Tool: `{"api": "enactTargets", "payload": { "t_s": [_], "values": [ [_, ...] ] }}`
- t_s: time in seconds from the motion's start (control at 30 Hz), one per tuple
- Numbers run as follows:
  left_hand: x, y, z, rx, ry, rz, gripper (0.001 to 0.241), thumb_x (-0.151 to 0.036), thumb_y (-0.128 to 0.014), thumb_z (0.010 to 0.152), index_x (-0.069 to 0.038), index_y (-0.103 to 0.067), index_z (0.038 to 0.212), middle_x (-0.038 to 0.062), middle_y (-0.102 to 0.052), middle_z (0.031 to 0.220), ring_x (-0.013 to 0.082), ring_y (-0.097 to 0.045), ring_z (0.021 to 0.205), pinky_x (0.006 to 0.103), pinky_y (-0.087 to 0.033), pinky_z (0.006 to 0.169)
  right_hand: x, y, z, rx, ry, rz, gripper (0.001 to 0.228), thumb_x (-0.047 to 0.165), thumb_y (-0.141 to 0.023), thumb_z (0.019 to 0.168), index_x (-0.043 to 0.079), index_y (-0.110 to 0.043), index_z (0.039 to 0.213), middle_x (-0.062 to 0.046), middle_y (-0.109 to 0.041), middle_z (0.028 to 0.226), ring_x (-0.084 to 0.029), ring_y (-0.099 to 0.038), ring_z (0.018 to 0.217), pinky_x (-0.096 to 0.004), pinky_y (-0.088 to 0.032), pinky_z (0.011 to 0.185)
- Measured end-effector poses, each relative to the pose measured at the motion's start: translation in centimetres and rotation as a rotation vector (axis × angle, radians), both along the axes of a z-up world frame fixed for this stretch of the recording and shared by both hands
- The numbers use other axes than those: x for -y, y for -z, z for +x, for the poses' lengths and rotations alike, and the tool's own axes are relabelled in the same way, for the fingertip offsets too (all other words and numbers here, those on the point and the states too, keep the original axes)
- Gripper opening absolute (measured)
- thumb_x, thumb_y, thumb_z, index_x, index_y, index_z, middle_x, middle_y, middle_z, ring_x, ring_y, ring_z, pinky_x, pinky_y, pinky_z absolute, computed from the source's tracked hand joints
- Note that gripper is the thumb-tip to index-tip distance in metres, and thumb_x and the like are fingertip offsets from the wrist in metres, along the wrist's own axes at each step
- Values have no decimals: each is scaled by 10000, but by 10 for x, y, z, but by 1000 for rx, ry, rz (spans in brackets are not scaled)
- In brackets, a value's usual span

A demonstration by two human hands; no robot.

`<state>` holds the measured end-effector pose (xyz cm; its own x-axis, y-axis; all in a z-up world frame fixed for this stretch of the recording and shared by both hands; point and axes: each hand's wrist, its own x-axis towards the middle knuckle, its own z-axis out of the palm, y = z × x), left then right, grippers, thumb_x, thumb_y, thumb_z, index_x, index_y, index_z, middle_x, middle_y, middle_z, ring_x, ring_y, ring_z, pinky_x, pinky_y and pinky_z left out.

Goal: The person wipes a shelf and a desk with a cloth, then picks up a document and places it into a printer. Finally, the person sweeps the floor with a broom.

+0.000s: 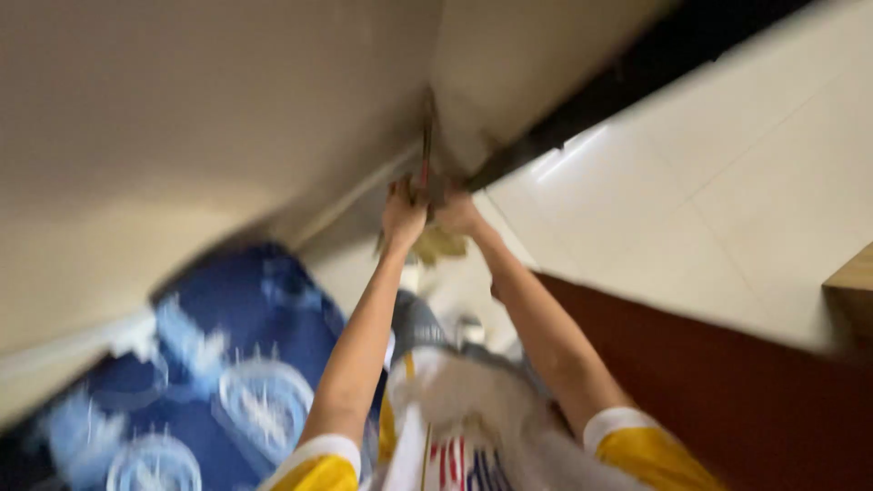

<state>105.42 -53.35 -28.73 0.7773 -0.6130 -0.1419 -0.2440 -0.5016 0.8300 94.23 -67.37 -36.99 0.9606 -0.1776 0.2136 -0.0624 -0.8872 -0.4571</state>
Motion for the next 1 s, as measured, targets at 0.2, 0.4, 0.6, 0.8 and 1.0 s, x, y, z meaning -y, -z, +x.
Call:
{"api": "enactTargets", "payload": {
  "t_s": [0.2, 0.4, 0.6, 0.8, 1.0],
  "values": [
    [62, 10, 89, -2, 280, 464, 515, -414, -577, 956, -228, -543, 1436, 168, -639, 1367, 427, -659, 1193, 557, -537, 983, 42, -37, 112, -317, 276, 661, 825, 331, -740, 810, 6, -428, 1501, -266, -557, 1461, -393, -552, 1348, -427, -456, 1136],
    [106, 108, 130, 56, 406, 360, 676, -444, -571, 987, -127, -347, 1541, 293, -498, 1406, 505, -626, 1117, 606, -527, 911, 88, 28, 165, -533, 418, 488, 1267, 166, -774, 719, -10, 27, 1684, -289, -285, 1655, -419, -600, 1228, -466, -504, 1040],
    [118, 133, 138, 47, 373, 324, 714, -328, -558, 917, -136, -340, 1569, 237, -522, 1445, 475, -660, 1121, 588, -553, 922, 116, 87, 191, -571, 398, 191, 1353, 265, -971, 622, -5, -26, 1551, -388, -155, 1579, -554, -283, 1401, -505, -405, 1039],
    [106, 129, 130, -130, 296, 362, 652, -322, -533, 970, -145, -355, 1572, 226, -493, 1504, 480, -623, 1203, 581, -512, 1017, 85, 56, 196, -634, 509, -22, 820, 252, -798, 785, 4, -353, 1428, -337, -376, 1483, -490, -432, 1328, -569, -498, 937],
    [57, 180, 80, -223, 297, 264, 954, -340, -664, 864, -83, -110, 1597, 268, -242, 1600, 483, -364, 1357, 589, -410, 1035, 19, 53, 151, -524, 442, 56, 381, 275, -579, 1019, 24, -547, 1303, -235, -668, 1192, -427, -710, 936, -542, -577, 767]
  ]
}}
